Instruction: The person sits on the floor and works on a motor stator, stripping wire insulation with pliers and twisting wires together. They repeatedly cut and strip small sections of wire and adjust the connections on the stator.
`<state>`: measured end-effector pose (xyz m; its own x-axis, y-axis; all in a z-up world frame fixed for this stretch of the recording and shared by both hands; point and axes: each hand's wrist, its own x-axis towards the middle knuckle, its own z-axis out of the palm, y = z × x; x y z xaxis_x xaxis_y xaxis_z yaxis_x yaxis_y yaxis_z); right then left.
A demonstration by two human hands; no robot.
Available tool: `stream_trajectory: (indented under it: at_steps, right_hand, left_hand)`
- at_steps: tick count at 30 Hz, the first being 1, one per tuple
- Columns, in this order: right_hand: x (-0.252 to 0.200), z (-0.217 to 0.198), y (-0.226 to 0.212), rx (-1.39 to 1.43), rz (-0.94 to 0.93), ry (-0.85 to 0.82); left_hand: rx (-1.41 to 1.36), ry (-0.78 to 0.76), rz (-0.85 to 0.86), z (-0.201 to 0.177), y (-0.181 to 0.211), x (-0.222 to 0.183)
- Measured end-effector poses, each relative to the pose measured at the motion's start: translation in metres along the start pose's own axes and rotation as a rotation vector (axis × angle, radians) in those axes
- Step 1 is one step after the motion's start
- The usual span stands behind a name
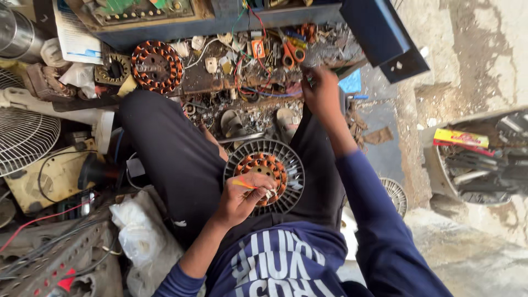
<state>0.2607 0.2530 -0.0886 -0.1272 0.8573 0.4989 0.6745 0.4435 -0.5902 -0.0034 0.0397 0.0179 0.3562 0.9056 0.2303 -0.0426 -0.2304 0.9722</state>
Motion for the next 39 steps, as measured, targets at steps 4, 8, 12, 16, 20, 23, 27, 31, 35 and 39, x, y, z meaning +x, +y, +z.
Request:
stream_trajectory:
  at_steps: [4,8,12,16,20,23,27,31,35,39]
  right_hand:
    - [0.045,0.063,0.060,-0.243,-0.068,-0.194]
    - [0.067,0.084,0.069,-0.169,-0.100,-0.186]
    - [0.066,0.061,0.050,-0.134,-0.295,-0.080]
    - [0.058,0.004,0.022,-0.236,-0.176,-0.246]
    - [0.011,-0.076,-0.006,0.317,0.515,-0.523]
    - [-0.042,-0.124,-0.040,0.509,0.577,-0.555]
    - [-0.108,-0.164,-0.099,0.749,0.672,-0.613]
    - [-0.136,-0.181,-0.150,0.550,0.499,-0.733]
    - [-0.122,-0.176,-0.180,0.540,0.466,-0.780]
    - [-0.097,-0.167,-0.198,0.571,0.399,-0.792]
  left_hand:
    - [-0.328,-0.003,-0.215,0.008,-0.012,-0.014]
    - [-0.573,0.039,-0.313,0.012,-0.018,-0.012]
    - [-0.669,0.151,-0.330,0.023,-0.011,-0.029]
    - [-0.550,0.150,-0.186,0.019,-0.016,-0.031]
    - [-0.549,0.162,-0.097,0.021,-0.022,-0.032]
    - [-0.525,0.155,-0.121,0.022,-0.025,-0.027]
    - [-0.413,0.163,-0.154,0.031,-0.022,-0.014]
    - [-0.354,0.168,-0.152,0.037,-0.013,-0.002]
    - [-0.256,0.125,-0.213,0.033,-0.004,0.013]
    - [-0.074,0.064,-0.125,0.025,0.006,0.017]
